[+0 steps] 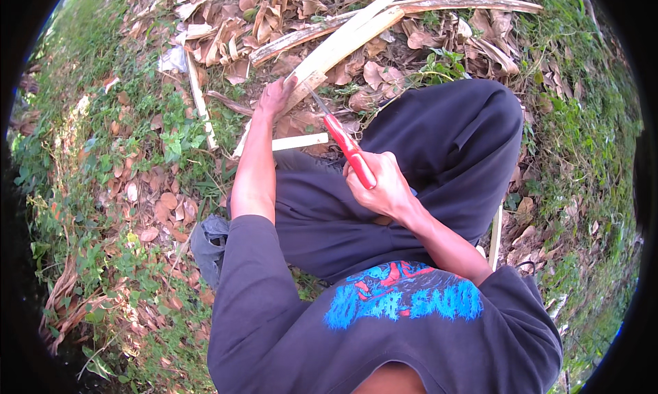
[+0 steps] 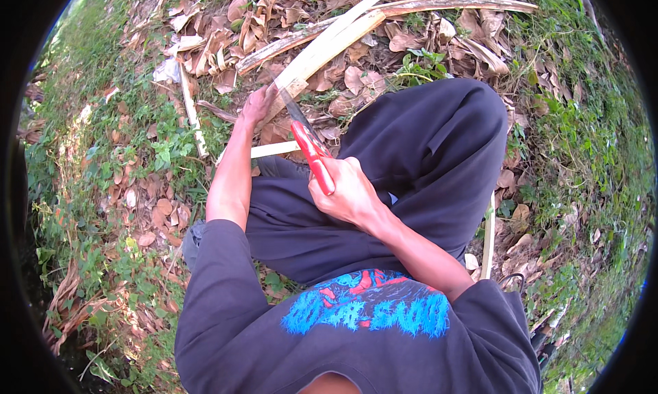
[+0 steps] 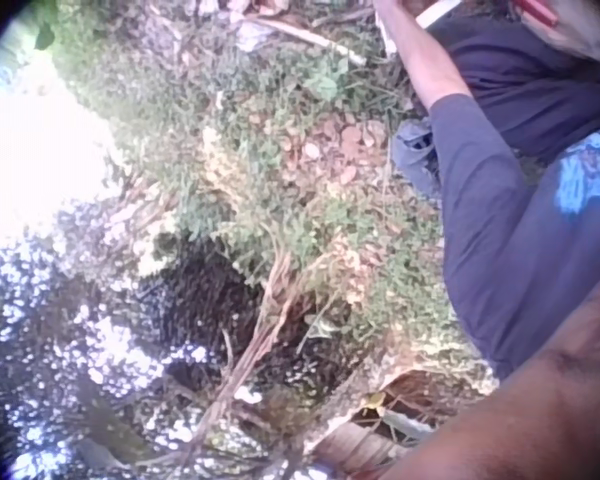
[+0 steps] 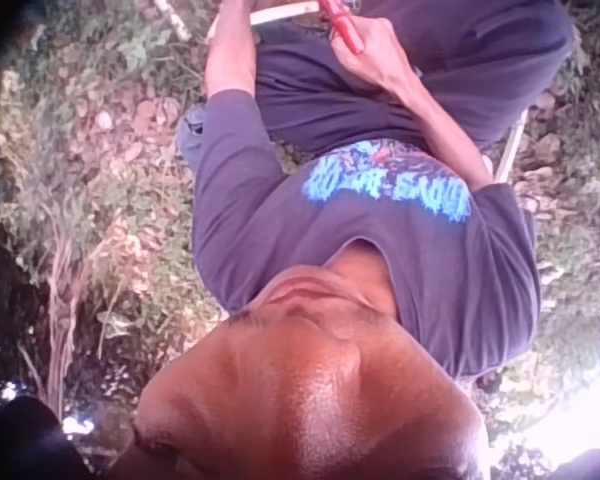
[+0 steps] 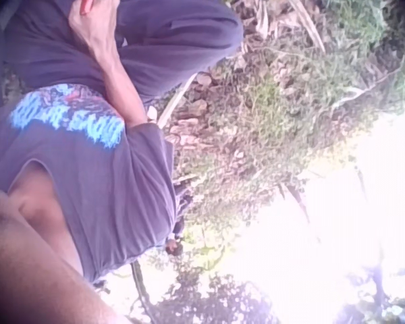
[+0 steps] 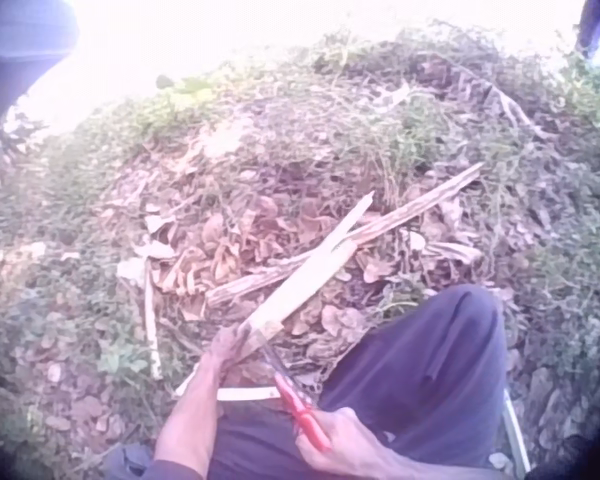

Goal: The person sits on the ground and uses a red-handled knife to cut and split a long piece of bamboo. They repeatedly saw through the bamboo and peel away sections, creating smaller strips and accumulating debris on the ground.

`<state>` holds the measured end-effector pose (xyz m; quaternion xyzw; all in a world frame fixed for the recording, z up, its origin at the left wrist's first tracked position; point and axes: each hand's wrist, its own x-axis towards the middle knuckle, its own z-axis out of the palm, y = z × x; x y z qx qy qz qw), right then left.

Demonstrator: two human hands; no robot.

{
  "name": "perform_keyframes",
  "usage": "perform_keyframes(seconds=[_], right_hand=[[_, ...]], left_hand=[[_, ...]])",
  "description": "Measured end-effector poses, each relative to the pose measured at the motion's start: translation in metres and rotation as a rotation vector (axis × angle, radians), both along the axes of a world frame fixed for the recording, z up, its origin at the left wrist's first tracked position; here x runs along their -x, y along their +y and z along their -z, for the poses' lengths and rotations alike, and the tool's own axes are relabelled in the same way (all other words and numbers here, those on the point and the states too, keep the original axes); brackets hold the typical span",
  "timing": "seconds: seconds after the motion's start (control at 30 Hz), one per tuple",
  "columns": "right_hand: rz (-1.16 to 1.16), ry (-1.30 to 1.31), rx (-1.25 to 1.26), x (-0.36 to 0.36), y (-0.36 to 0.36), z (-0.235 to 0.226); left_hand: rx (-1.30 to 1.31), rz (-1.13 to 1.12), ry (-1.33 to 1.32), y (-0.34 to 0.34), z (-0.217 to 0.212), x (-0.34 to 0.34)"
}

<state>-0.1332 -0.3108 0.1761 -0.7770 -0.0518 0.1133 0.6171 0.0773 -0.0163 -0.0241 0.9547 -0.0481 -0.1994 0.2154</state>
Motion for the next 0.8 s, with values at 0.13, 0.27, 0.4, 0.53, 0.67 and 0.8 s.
perform_keyframes(seconds=[0.13, 0.27, 0.4, 0.53, 0.67, 0.8], right_hand=[[0.006, -0.029, 0.011, 0.01, 0.003, 0.007], [0.004, -0.025, -0.007, 0.016, -0.001, -0.005], [-0.042, -0.07, -0.081, 0.027, -0.007, -0.025], [-0.004, -0.077, -0.122, 0.034, -0.031, -0.036], [-0.042, -0.03, -0.077, 0.037, -0.064, -0.052], [0.073, 0.029, -0.023, 0.049, -0.089, -0.05]], left_hand=[[-0.01, -0.007, 0.02, 0.003, 0.004, -0.001], [0.0, 0.035, 0.019, -0.001, 0.001, -0.001], [0.048, -0.022, -0.03, 0.027, 0.019, 0.003], [0.011, 0.001, 0.034, -0.007, -0.02, 0.006], [-0.014, -0.013, -0.106, 0.02, -0.041, 0.026], [-0.021, -0.021, 0.029, 0.054, -0.1, 0.054]])
